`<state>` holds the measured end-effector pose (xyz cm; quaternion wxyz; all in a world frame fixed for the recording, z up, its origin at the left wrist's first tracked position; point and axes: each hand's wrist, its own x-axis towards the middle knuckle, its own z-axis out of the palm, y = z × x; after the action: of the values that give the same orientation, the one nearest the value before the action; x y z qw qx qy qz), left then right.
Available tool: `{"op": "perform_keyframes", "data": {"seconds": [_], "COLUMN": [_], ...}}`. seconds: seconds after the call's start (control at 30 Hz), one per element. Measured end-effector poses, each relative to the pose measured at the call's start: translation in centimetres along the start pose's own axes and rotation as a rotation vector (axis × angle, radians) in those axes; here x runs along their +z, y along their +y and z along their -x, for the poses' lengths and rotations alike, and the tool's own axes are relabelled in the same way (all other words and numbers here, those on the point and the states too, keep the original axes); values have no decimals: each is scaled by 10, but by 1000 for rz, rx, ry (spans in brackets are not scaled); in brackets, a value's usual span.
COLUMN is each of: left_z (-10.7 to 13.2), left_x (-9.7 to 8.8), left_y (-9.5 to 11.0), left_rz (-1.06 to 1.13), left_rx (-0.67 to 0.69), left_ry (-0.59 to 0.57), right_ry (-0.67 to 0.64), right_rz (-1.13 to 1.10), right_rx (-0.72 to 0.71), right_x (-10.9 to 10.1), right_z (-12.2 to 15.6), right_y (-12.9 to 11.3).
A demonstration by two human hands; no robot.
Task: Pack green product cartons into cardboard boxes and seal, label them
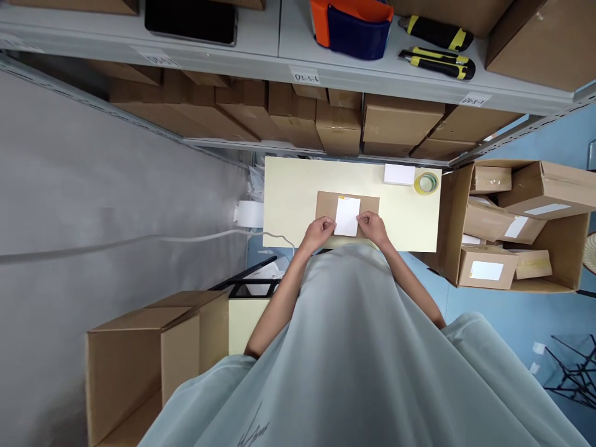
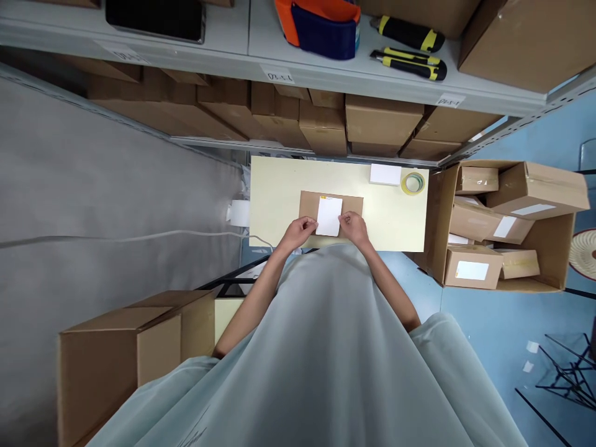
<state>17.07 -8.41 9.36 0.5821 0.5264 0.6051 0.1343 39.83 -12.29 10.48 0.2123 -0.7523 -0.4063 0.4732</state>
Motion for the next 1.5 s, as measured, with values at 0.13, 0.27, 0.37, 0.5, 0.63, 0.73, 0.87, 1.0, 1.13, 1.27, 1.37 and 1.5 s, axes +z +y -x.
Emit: {"op": "perform_keyframes", "data": {"seconds": [0.13,0.27,0.37,0.5,0.63,0.73,0.87,1.0,1.13,1.27,1.37,1.5], "left_z": [-10,-12,-11,-12,-16,-17,-17,-18,-18,-17,-15,-15], "left_x": [2,3,2,1,2,3,6,8,8,8,8,9], "left_y": [-3,-3,0,5,11,15,19,23,25,26,25,24], "left_rz": [-109,-160,-220,-300,-367,-412,-472,-515,-534,-538,-534,-529], "left_rx": [-63,-79,-91,-123,-158,-178,-195,-195,-182,-174,-172,-171], "left_ry": [-4,-12,-19,-32,-36,-39,-39,-40,-39,-35,-31,-20], "right_ry": [15,11,5,-1,-3,-16,-25,-31,-29,-28,-25,-22], "right_rz": [83,156,207,271,324,346,374,398,414,416,416,431], "right_rx": [25,34,44,63,78,95,127,155,169,171,183,188], "right_x": [9,11,10,10,10,9,8,7,7,7,8,9], "right_z": [-7,-10,-10,-11,-11,-10,-10,-11,-10,-8,-6,-6], "right_y": [2,2,0,-4,-8,-12,-17,-21,-24,-25,-27,-28]}}
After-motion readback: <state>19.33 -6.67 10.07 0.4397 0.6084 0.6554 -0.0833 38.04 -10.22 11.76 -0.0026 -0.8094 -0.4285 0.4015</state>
